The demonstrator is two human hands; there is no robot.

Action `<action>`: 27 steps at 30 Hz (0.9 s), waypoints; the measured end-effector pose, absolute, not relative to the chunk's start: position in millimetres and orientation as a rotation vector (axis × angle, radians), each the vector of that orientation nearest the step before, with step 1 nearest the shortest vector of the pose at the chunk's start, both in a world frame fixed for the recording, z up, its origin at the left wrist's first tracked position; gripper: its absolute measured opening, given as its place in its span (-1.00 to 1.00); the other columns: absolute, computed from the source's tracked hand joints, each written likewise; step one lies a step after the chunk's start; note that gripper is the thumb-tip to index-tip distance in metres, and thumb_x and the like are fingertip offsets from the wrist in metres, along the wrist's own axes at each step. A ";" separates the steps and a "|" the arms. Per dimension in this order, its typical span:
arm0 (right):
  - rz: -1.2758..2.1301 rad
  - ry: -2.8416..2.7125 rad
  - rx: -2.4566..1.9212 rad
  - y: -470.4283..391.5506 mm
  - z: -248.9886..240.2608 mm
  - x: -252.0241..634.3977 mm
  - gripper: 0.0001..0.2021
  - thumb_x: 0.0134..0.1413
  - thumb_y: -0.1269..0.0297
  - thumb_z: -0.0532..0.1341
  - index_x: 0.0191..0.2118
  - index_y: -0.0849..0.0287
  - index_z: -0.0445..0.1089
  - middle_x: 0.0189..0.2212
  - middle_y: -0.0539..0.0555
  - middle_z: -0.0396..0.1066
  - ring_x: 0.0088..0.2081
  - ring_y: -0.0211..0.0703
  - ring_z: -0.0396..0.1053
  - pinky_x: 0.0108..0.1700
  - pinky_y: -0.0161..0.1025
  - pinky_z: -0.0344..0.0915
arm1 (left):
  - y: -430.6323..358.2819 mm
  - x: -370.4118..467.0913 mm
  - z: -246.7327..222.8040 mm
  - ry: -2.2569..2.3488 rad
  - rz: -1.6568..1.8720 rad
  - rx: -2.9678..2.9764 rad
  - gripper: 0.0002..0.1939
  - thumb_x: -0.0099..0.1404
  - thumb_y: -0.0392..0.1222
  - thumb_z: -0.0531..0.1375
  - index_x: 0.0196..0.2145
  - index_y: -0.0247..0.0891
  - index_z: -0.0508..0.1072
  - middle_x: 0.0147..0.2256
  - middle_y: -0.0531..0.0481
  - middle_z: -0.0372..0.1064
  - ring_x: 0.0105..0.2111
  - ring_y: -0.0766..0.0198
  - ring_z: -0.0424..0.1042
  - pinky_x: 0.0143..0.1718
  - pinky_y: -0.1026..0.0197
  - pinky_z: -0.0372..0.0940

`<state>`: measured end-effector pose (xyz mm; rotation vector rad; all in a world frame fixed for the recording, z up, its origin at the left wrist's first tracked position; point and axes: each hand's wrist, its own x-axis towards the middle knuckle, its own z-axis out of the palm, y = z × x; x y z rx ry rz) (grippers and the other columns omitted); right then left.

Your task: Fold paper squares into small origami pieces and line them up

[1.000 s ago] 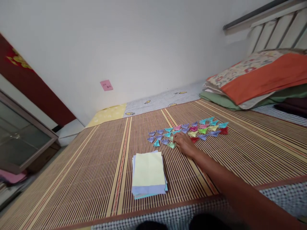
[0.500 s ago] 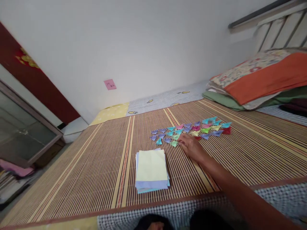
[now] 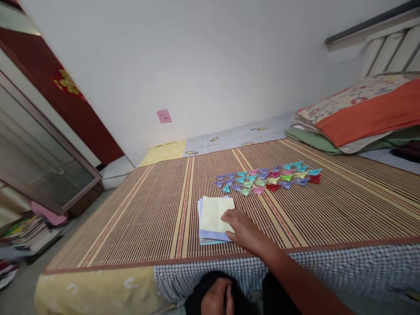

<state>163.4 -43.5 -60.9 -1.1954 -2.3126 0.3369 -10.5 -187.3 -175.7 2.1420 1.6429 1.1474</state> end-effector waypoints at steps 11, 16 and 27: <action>0.241 -2.468 -1.257 -38.7 -53.7 134.4 -0.67 0.34 0.19 0.26 0.14 0.20 0.39 0.10 0.17 0.42 0.02 0.03 0.47 0.02 0.08 0.45 | -189.6 -4.0 -164.1 1.600 1.138 2.129 -0.72 0.42 -0.31 0.01 -0.34 -0.18 0.49 -0.49 -0.04 0.49 -0.47 0.21 0.53 -0.40 0.26 0.30; 0.323 -2.462 -1.287 -29.5 -55.8 133.7 -0.67 0.35 0.21 0.26 0.14 0.19 0.39 0.09 0.17 0.43 -0.01 0.00 0.48 -0.01 0.04 0.47 | -192.8 -6.2 -161.0 1.616 1.135 2.115 -0.72 0.43 -0.28 0.01 -0.36 -0.17 0.48 -0.49 -0.06 0.47 -0.47 0.19 0.52 -0.40 0.25 0.29; 0.434 -1.939 -1.295 -21.3 -49.5 139.2 -0.68 0.35 0.21 0.25 0.14 0.18 0.39 0.09 0.17 0.43 -0.01 0.00 0.48 0.00 0.04 0.47 | -193.9 -5.5 -161.3 1.576 1.159 1.960 -0.73 0.42 -0.24 0.04 -0.35 -0.17 0.51 -0.46 -0.07 0.47 -0.42 0.15 0.50 -0.33 0.21 0.29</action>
